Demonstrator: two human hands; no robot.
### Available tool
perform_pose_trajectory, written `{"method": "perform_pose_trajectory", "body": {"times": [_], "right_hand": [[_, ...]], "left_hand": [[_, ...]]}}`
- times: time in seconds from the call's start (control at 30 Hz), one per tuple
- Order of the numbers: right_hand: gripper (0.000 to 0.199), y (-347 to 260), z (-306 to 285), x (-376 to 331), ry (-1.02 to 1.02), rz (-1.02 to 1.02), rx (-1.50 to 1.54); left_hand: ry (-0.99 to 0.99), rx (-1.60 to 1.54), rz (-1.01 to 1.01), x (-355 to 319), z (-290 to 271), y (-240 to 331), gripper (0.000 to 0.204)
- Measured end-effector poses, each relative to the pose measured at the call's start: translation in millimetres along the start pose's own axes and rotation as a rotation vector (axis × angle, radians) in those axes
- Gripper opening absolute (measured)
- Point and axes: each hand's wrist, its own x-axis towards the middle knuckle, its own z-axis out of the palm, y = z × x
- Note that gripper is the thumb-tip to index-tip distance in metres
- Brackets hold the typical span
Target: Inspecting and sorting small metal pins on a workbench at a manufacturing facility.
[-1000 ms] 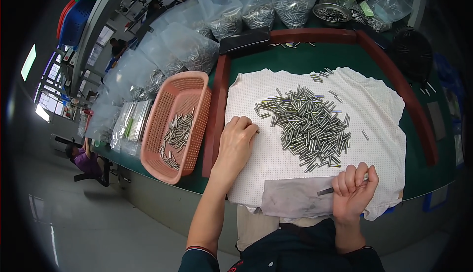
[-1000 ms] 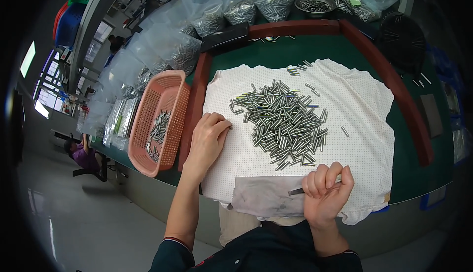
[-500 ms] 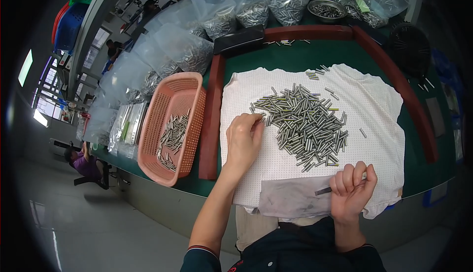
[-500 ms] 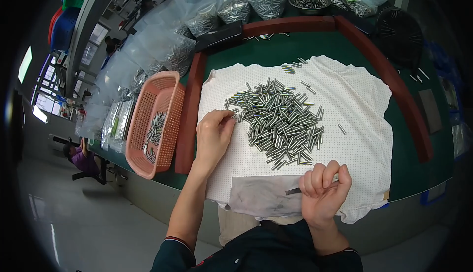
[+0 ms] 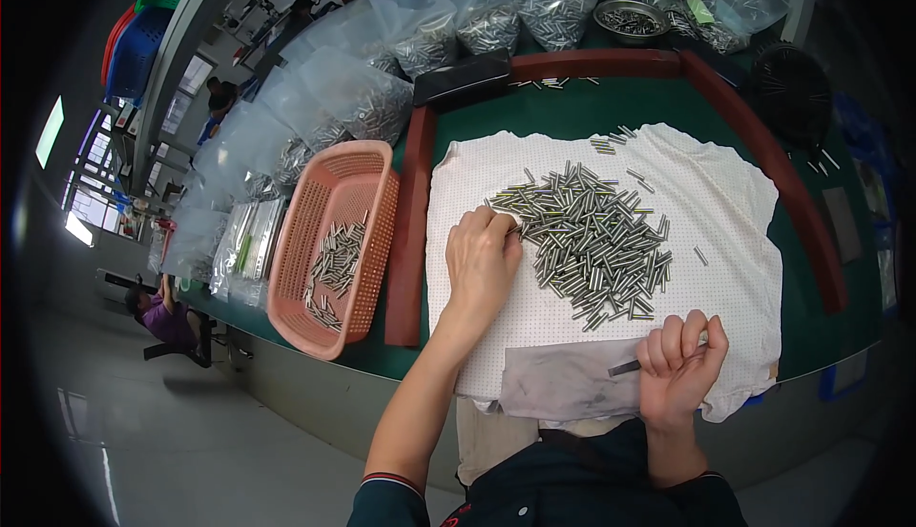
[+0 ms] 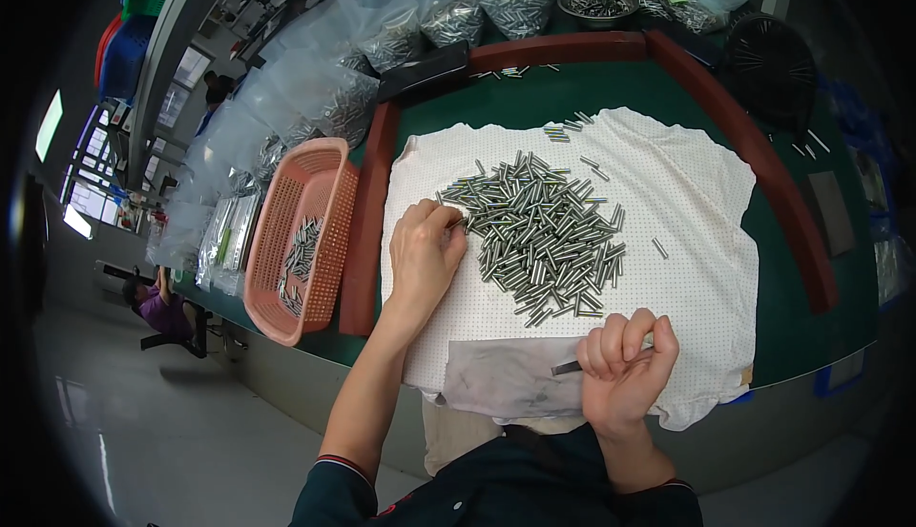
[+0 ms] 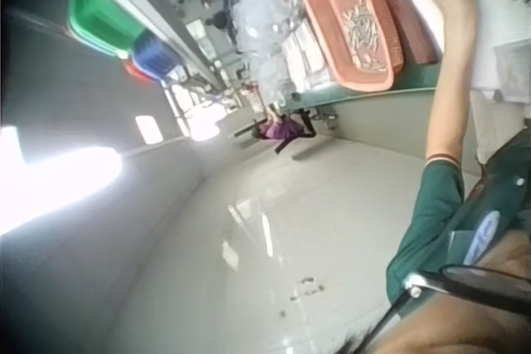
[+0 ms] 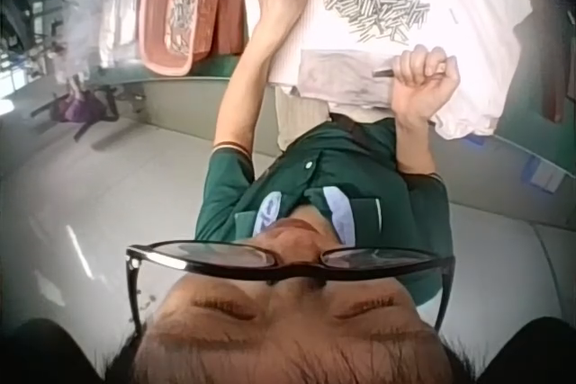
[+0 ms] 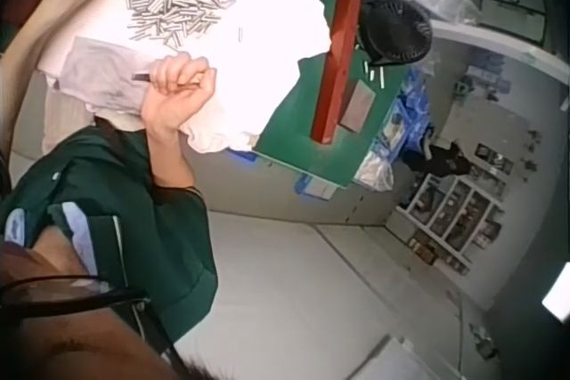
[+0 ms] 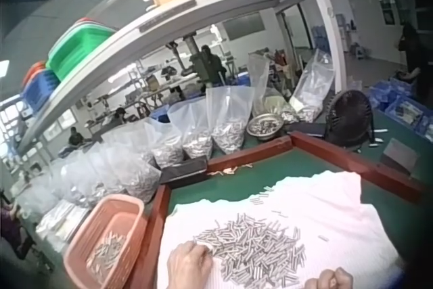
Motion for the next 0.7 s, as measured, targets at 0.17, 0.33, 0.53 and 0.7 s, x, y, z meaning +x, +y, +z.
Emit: {"method": "perform_pose_trajectory", "body": {"times": [0.17,0.33,0.53,0.7], "right_hand": [[0.039,0,-1,1,0.006,0.001,-0.003],[0.039,-1,-1,-1,0.004,-0.004,0.01],[0.038,1,1,-2,0.017,-0.009,0.022],[0.039,-1,-1,-1,0.019,0.002,0.014]], "left_hand": [[-0.026,-0.199,-0.018,-13,-11,-1,0.008],[-0.058,-0.3,-0.078,-19,-15,1,0.007],[-0.072,-0.355,-0.129,-28,-18,1,0.007],[-0.12,-0.15,0.062,-46,-46,19,0.01]]}}
